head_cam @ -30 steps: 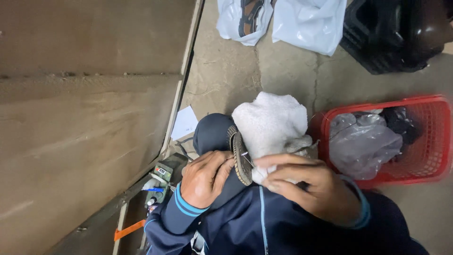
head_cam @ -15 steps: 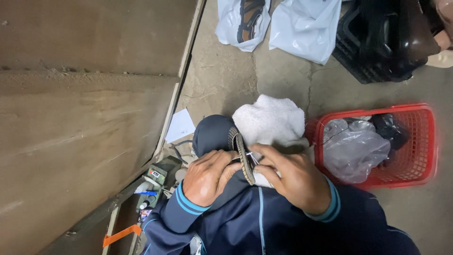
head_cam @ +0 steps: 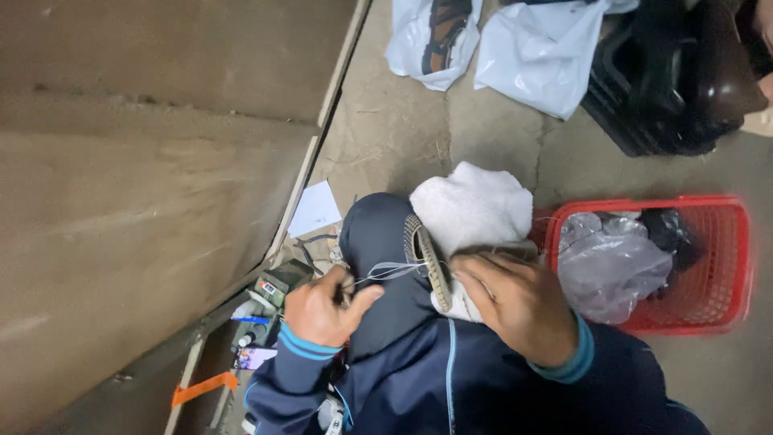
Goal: The person is sewing the sole of a beige slipper using a needle and white thread. They repeatedly push the needle through the sole and pull the thread tight to secure the stitching.
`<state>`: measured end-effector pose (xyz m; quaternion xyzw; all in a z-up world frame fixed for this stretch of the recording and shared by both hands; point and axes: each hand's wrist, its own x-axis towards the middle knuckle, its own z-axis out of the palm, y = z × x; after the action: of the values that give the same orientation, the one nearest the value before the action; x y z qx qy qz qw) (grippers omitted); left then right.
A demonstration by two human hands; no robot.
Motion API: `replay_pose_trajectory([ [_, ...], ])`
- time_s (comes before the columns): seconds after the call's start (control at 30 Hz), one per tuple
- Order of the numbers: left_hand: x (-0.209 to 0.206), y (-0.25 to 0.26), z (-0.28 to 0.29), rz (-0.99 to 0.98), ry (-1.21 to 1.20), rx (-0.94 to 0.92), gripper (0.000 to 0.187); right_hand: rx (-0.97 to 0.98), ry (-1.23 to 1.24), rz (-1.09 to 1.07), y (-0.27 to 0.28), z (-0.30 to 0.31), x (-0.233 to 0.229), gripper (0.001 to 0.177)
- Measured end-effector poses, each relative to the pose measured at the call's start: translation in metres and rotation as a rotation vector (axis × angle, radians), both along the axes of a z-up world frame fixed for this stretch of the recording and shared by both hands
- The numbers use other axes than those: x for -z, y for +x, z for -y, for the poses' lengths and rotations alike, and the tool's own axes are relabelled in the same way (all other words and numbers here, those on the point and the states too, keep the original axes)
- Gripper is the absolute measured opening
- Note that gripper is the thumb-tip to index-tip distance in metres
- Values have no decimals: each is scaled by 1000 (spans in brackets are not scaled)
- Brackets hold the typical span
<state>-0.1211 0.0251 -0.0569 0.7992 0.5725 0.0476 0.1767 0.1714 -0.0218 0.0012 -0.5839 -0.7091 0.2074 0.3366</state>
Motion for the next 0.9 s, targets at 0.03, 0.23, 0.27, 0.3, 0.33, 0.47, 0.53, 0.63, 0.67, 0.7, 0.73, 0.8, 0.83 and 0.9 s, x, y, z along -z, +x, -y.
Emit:
replay_pose_trajectory([
  [0.03, -2, 6, -1, 5, 2, -15, 65, -15, 2, 5, 3, 4, -6, 10],
  [0.23, -7, 31, -4, 531, -217, 39, 49, 89, -487, -424, 33, 25, -27, 21],
  [0.27, -9, 32, -4, 602, -283, 28, 47, 92, -433, -459, 35, 25, -31, 22],
  [0.3, -11, 33, -3, 674, -349, 16, 45, 94, -380, -493, 36, 25, -34, 24],
  [0.33, -12, 34, -2, 678, -354, 10, 45, 92, -387, -489, 35, 26, -34, 24],
  [0.47, -15, 34, 2, 798, -423, -8, 44, 122, -299, -636, 25, 20, -36, 21],
  [0.53, -14, 35, 2, 866, -447, -7, 40, 162, -272, -635, 21, 16, -34, 23],
  [0.63, -15, 37, 2, 976, -450, -5, 40, 73, -97, -693, 18, 14, -21, 20],
  [0.67, -18, 39, 0, 1008, -469, -4, 37, 42, -114, -787, 18, 14, -16, 24],
  [0.7, -21, 41, -1, 1040, -488, -4, 42, 11, -132, -881, 17, 15, -11, 28],
  [0.73, -20, 43, 0, 1041, -490, -2, 42, 13, -131, -880, 12, 16, -12, 28],
  [0.8, -17, 46, 2, 1008, -455, -38, 33, 89, -204, -677, 1, 19, -13, 26],
  [0.83, -18, 47, 2, 1008, -456, -36, 33, 91, -204, -676, -1, 15, -12, 26],
  [0.9, -20, 49, 2, 911, -388, -80, 17, 12, -25, -223, -6, 8, -10, 55],
])
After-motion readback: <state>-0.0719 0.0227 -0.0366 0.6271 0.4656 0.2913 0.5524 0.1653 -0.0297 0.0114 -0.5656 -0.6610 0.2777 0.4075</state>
